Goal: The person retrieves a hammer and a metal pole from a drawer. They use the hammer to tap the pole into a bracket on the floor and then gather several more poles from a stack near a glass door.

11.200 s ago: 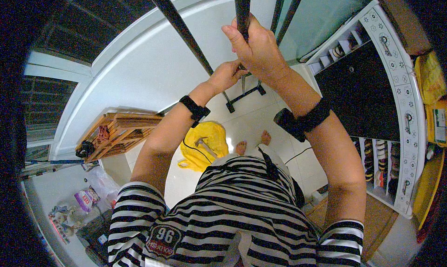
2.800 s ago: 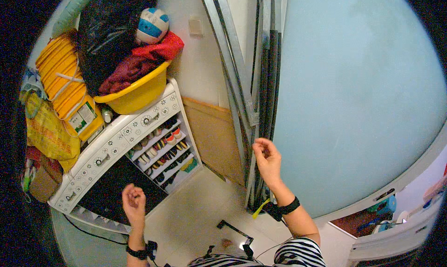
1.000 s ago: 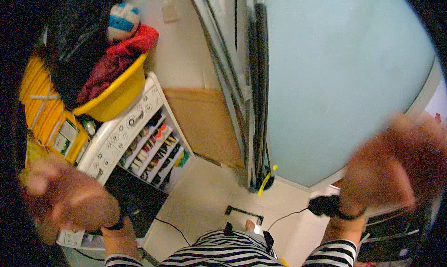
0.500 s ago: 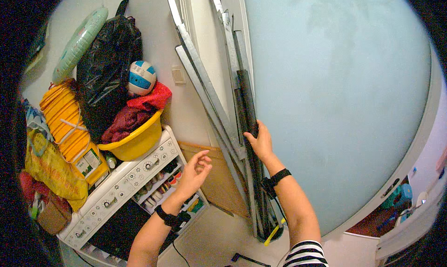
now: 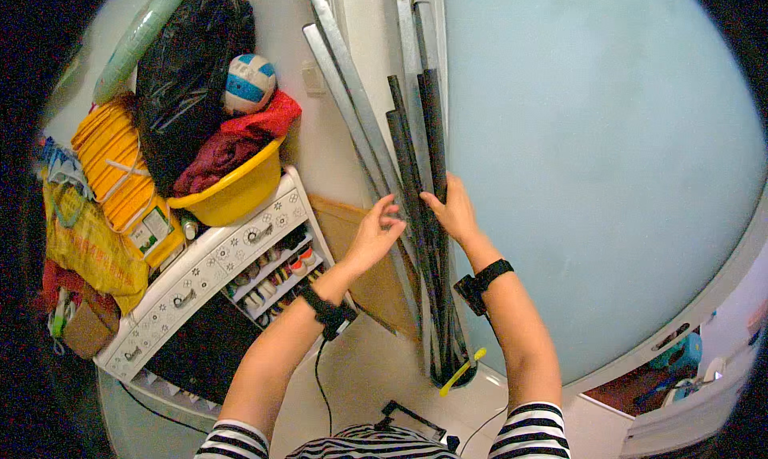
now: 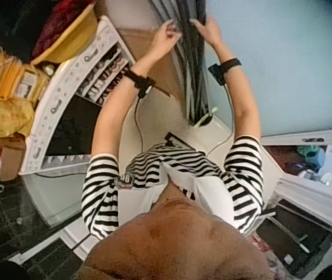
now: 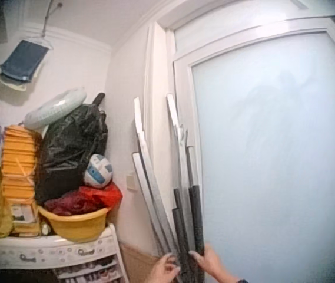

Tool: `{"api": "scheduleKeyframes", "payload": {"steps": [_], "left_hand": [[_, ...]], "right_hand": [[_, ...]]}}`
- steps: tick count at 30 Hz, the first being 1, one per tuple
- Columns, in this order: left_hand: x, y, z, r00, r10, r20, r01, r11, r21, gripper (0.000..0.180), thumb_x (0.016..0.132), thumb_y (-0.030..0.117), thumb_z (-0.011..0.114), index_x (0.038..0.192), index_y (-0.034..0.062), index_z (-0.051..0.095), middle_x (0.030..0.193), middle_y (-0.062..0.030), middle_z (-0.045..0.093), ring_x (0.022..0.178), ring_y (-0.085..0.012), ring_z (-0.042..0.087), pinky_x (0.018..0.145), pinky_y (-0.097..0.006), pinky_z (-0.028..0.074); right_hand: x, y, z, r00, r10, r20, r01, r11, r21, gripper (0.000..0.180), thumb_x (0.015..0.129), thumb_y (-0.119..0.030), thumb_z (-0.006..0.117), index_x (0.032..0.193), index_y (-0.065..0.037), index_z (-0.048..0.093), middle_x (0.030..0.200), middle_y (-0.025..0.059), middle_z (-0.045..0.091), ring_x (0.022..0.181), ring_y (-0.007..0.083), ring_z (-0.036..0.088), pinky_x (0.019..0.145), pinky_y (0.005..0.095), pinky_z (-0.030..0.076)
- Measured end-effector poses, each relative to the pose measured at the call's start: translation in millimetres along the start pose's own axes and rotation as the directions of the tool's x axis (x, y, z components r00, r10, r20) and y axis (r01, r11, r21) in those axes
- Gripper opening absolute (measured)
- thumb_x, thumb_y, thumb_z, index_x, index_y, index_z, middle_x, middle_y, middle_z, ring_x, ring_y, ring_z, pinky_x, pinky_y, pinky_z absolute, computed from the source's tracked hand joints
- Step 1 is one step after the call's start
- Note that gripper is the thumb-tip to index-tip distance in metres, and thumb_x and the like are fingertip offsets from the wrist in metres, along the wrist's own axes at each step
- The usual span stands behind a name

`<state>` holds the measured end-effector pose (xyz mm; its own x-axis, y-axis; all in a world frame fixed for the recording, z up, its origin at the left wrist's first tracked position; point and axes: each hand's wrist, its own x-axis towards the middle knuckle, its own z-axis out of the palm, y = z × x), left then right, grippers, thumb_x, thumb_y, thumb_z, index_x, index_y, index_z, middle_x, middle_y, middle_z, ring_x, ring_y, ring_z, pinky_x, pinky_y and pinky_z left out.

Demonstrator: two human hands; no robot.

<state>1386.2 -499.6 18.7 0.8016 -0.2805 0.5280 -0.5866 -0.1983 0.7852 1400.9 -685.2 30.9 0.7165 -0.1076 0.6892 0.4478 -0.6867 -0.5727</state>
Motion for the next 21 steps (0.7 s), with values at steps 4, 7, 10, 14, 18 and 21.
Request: {"api": "scheduleKeyframes", "payload": {"steps": [4, 7, 10, 14, 18, 21], "left_hand": [[17.5, -1.9, 19.3, 0.999, -0.035, -0.015, 0.035, 0.999, -0.035, 0.055, 0.079, 0.014, 0.061, 0.126, 0.0001, 0.036, 0.109, -0.0135, 0.054, 0.086, -0.0171, 0.055, 0.078, -0.031, 0.046], [29.0, -18.2, 33.7, 0.994, 0.022, -0.104, -0.017, 0.999, 0.047, 0.042, 0.08, 0.017, 0.059, 0.116, -0.0003, 0.045, 0.088, -0.0104, 0.059, 0.074, -0.0163, 0.055, 0.068, -0.031, 0.046], [38.1, -27.0, 42.8, 0.989, 0.027, -0.143, -0.01, 0.993, 0.12, 0.029, 0.08, 0.017, 0.058, 0.103, -0.0001, 0.051, 0.072, -0.0075, 0.057, 0.062, -0.0162, 0.052, 0.058, -0.032, 0.044], [49.6, -26.8, 45.6, 0.999, 0.034, 0.024, -0.033, 0.999, -0.006, 0.029, 0.082, 0.008, 0.054, 0.11, -0.0003, 0.048, 0.098, -0.0091, 0.061, 0.085, -0.0155, 0.057, 0.076, -0.029, 0.045], [58.8, -27.6, 35.0, 0.995, -0.067, 0.08, 0.07, 0.997, -0.029, 0.026, 0.085, 0.009, 0.055, 0.107, -0.002, 0.049, 0.098, -0.0087, 0.062, 0.09, -0.0149, 0.058, 0.078, -0.028, 0.045], [53.0, -7.2, 44.7, 0.996, 0.058, 0.073, -0.053, 0.997, -0.058, 0.025, 0.082, 0.009, 0.056, 0.104, -0.0035, 0.051, 0.095, -0.0123, 0.063, 0.086, -0.0182, 0.06, 0.076, -0.03, 0.046]], "right_hand": [[-0.5, 0.2, 9.2, 0.999, -0.02, 0.04, 0.017, 0.997, 0.076, 0.051, 0.077, -0.024, 0.063, 0.118, -0.002, 0.042, 0.108, 0.0223, 0.052, 0.098, 0.037, 0.051, 0.083, 0.0411, 0.041], [-3.8, 8.0, 14.0, 0.999, -0.037, -0.008, 0.037, 0.995, 0.093, 0.051, 0.077, -0.022, 0.062, 0.119, -0.002, 0.042, 0.108, 0.0223, 0.051, 0.101, 0.0378, 0.049, 0.084, 0.0411, 0.04], [-2.3, 23.2, 18.2, 0.997, -0.03, 0.066, 0.029, 0.999, 0.021, 0.051, 0.075, -0.022, 0.063, 0.117, -0.002, 0.042, 0.102, 0.0223, 0.055, 0.097, 0.0381, 0.052, 0.082, 0.0409, 0.042], [2.7, 31.2, 6.2, 0.996, -0.021, 0.091, 0.017, 0.999, 0.049, 0.046, 0.071, -0.022, 0.066, 0.108, -0.002, 0.047, 0.091, 0.0201, 0.061, 0.086, 0.0357, 0.059, 0.074, 0.0419, 0.047], [9.7, 24.1, 4.2, 0.976, 0.035, 0.214, -0.059, 0.992, 0.108, 0.047, 0.071, -0.027, 0.068, 0.105, 0.0, 0.048, 0.091, 0.0195, 0.061, 0.086, 0.0307, 0.06, 0.074, 0.0389, 0.047], [8.6, 49.5, -4.5, 0.986, -0.039, 0.163, 0.045, 0.998, -0.032, 0.045, 0.072, -0.026, 0.067, 0.103, 0.001, 0.051, 0.089, 0.0152, 0.062, 0.082, 0.0227, 0.06, 0.072, 0.0343, 0.047]]}}
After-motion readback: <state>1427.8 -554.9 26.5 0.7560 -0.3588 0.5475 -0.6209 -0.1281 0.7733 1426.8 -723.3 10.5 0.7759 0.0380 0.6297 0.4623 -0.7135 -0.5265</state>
